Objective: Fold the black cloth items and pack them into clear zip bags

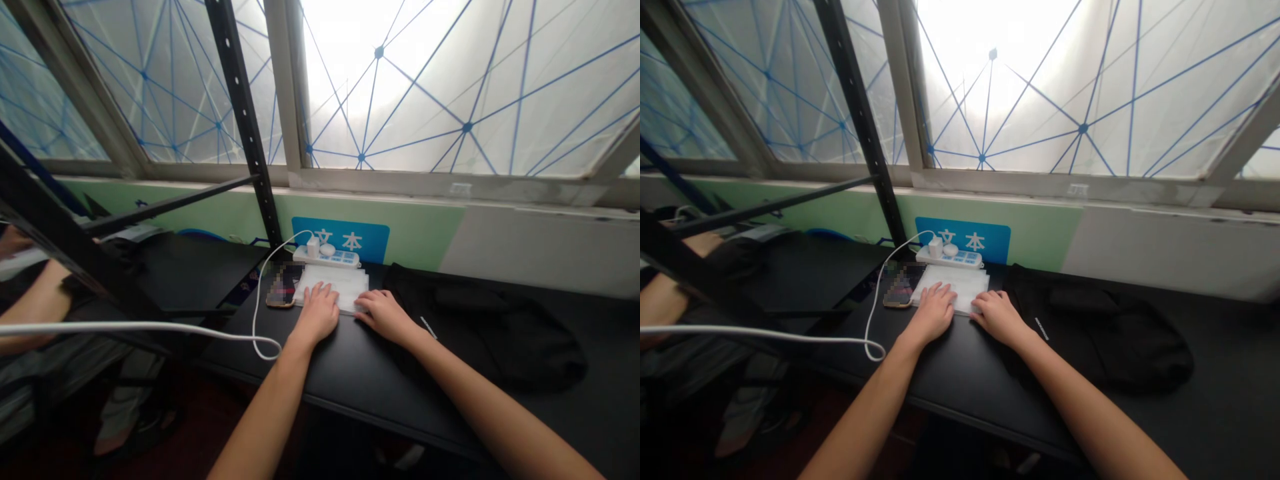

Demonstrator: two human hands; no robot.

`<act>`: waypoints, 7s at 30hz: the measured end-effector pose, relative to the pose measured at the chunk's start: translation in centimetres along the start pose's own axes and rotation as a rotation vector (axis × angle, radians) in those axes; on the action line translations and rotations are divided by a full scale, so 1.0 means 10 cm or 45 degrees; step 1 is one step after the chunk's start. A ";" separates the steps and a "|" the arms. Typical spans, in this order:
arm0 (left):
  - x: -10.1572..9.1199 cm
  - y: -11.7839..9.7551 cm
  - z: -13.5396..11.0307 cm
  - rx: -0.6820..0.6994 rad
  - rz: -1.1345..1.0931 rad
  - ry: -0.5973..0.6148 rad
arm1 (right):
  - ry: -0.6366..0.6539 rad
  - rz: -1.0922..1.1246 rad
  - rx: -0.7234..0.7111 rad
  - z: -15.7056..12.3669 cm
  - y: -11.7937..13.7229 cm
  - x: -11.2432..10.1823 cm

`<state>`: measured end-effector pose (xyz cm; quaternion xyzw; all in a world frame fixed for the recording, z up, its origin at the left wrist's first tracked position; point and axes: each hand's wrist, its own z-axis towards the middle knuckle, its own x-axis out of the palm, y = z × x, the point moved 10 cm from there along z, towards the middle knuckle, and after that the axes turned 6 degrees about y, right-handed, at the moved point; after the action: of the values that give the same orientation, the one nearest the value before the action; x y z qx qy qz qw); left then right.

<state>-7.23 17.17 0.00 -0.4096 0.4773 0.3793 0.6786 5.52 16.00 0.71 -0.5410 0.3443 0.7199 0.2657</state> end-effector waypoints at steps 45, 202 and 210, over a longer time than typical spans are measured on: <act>-0.10 -1.87 0.71 0.312 -1.205 -0.251 | -0.926 0.539 0.602 -1.63 -1.67 -1.43; 0.00 -2.31 0.06 0.851 -0.733 0.573 | -0.345 0.067 0.803 -2.46 -2.73 -1.41; 0.03 -2.36 0.59 0.632 -0.727 0.199 | -0.446 -0.178 0.872 -2.33 -2.54 -1.50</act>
<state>16.18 13.73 5.53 -0.3771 0.4716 0.0158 0.7970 42.70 13.45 5.73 -0.3120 0.4765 0.6248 0.5341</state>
